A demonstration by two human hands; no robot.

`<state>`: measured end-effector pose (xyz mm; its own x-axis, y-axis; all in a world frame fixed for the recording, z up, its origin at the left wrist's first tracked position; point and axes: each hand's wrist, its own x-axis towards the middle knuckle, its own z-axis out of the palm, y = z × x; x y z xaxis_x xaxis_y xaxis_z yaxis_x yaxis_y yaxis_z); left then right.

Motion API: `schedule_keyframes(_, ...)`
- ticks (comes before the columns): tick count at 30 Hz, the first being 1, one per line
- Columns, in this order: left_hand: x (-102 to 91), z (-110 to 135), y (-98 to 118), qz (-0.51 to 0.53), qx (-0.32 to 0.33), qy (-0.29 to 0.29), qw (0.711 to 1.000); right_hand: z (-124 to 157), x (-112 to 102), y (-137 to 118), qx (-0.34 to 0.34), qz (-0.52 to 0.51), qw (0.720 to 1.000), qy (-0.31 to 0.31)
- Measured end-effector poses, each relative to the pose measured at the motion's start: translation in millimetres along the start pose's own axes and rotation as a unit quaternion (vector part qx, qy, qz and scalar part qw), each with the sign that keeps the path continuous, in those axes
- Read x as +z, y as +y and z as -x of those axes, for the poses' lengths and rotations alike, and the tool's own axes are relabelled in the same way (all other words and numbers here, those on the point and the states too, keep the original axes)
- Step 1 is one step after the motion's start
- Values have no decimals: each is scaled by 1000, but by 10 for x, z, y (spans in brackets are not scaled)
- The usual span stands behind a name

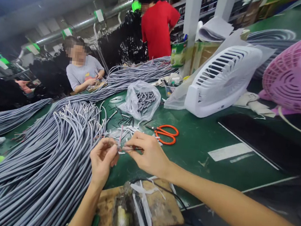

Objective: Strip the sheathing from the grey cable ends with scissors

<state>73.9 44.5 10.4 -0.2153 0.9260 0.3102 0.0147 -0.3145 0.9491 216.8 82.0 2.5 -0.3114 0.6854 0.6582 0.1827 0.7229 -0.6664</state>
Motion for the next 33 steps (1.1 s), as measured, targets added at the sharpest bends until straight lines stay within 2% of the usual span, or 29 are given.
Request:
schedule_keyframes(4, -22, -22, 60, 33, -1, -57, 998, -3, -45, -32, -30, -4, 999, 25)
schedule_keyframes(11, -41, -22, 68, 41, 41, -78, 995, 6, -118, -94, -78, -19, 995, 54)
schedule_keyframes(15, -56, -13, 56, 23, 53, -64, 996, 5, -160, -88, -108, 64, 988, 90)
schedule_keyframes(18, -61, -7, 57, 11, 60, -60, 996, 2, -190, -84, -155, 182, 966, 98)
schedule_keyframes(21, -56, 4, 57, 3, 63, -60, 996, -1, -201, -88, -201, 254, 942, 88)
schedule_keyframes(24, -17, 31, 74, -11, 63, -46, 997, -2, -200, -98, -207, 282, 933, 87)
schedule_keyframes(29, 80, 83, 129, -18, 48, 31, 998, 5, -208, -102, -207, 290, 928, 106)
schedule_keyframes(33, 57, 79, 119, -44, 68, 23, 996, 15, -210, -81, -214, 313, 919, 105)
